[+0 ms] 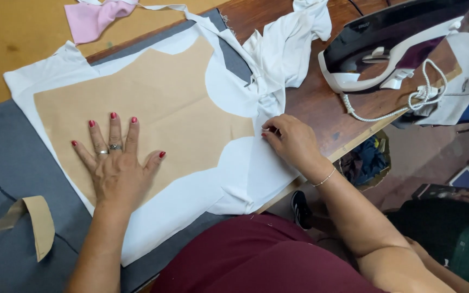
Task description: Tracing the outline of a paper pattern onto fabric using a pen and ironing the fabric.
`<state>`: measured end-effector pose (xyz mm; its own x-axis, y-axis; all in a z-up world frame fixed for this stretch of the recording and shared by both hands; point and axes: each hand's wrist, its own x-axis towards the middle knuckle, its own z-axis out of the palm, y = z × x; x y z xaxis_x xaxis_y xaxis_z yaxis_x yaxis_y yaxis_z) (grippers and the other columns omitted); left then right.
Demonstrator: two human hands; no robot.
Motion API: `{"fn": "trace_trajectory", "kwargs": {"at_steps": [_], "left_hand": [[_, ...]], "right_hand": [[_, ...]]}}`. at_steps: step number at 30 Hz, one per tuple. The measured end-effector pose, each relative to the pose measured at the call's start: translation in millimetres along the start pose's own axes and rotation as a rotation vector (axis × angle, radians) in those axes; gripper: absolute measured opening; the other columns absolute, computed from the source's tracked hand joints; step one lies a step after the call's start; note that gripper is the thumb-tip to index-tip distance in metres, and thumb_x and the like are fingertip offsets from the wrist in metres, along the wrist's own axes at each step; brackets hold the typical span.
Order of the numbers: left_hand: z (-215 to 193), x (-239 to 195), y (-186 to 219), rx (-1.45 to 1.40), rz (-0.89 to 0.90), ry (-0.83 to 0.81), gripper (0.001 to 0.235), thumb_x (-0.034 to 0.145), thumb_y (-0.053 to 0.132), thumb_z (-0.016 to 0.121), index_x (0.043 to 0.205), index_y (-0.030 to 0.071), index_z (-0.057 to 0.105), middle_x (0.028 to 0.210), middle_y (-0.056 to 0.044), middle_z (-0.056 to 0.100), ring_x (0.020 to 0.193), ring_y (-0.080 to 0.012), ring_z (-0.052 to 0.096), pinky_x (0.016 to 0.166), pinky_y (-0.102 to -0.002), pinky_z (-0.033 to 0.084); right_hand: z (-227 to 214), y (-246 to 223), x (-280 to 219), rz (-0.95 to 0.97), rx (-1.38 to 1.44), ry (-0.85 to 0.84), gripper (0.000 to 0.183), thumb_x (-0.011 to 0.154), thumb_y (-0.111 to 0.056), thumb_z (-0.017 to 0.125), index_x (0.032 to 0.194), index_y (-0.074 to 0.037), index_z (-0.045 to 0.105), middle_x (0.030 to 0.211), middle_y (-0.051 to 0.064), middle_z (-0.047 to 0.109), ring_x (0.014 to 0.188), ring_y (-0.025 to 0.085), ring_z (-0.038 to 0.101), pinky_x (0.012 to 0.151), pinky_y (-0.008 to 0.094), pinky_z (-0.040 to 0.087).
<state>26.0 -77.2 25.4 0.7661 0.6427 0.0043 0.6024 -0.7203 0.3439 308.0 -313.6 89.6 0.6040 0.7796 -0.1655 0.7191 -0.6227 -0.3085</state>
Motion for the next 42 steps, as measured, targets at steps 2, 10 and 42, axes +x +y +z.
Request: {"fn": "trace_trajectory", "kwargs": {"at_steps": [2, 10, 42], "left_hand": [[-0.1, 1.6, 1.2, 0.0, -0.001, -0.005, 0.087, 0.095, 0.067, 0.046, 0.163, 0.013, 0.038, 0.173, -0.022, 0.022, 0.157, -0.0525, 0.003, 0.115, -0.077, -0.005], [-3.1, 2.5, 2.4, 0.075, -0.031, 0.057, 0.085, 0.092, 0.066, 0.05, 0.161, 0.019, 0.04, 0.171, -0.016, 0.028, 0.157, -0.0488, 0.01, 0.117, -0.074, -0.001], [-12.2, -1.5, 6.4, 0.121, -0.042, 0.035, 0.085, 0.086, 0.062, 0.059, 0.16, 0.024, 0.041, 0.169, -0.011, 0.032, 0.157, -0.0429, 0.016, 0.12, -0.071, 0.002]], "right_hand": [[0.0, -4.0, -3.3, -0.013, 0.006, -0.007, 0.018, 0.094, -0.022, 0.071, 0.109, -0.014, 0.075, 0.095, 0.007, 0.076, 0.091, 0.029, 0.074, 0.074, 0.039, 0.059], [10.4, -18.6, 1.3, -0.094, -0.078, 0.029, 0.03, 0.096, -0.032, 0.068, 0.12, -0.015, 0.071, 0.097, 0.008, 0.073, 0.094, 0.029, 0.072, 0.077, 0.041, 0.059], [3.4, -26.4, 25.2, 0.18, 0.007, -0.012, 0.041, 0.096, -0.031, 0.063, 0.132, -0.011, 0.066, 0.101, 0.019, 0.079, 0.101, 0.042, 0.074, 0.087, 0.052, 0.057]]}}
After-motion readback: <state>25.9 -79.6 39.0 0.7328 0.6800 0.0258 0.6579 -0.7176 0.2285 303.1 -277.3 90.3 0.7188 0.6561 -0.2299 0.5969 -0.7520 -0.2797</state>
